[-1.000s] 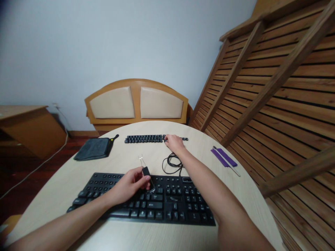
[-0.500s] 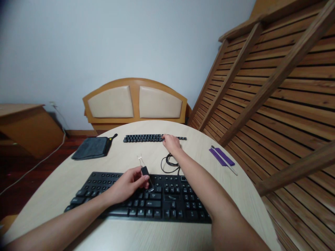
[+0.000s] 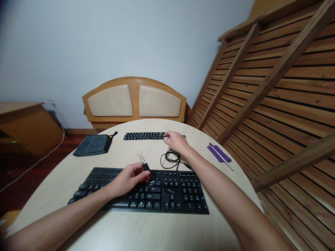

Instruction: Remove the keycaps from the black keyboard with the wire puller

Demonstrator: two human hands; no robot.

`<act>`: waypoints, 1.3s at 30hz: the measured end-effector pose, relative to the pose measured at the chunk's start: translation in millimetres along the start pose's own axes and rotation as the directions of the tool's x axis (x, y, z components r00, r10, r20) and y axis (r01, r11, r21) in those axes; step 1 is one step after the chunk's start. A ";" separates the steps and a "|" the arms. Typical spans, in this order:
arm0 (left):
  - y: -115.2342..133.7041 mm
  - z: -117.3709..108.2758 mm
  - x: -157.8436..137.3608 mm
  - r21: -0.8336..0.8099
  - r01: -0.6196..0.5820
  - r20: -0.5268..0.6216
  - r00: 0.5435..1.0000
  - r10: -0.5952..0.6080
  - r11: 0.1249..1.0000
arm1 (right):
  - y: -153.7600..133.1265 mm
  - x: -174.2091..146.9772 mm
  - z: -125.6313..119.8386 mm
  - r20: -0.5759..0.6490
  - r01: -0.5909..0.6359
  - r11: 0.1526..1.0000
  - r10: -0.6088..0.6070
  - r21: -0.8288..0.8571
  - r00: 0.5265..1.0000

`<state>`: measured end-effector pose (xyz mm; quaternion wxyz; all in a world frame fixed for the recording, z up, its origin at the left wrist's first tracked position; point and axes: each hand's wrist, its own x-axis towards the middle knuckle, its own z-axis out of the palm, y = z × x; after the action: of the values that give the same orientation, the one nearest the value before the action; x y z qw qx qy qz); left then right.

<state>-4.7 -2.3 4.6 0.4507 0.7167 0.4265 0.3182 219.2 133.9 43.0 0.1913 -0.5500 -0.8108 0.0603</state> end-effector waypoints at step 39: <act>3.5 17.7 -3.4 -0.080 -0.046 -0.031 0.999 0.044 0.996 | -33.7 -143.5 5.7 0.144 0.340 0.872 -0.410 0.352 0.901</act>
<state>9.9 -12.9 0.7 0.4658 0.7026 0.4034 0.3557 234.0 -9.9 13.1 0.1970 -0.3331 -0.8977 0.2108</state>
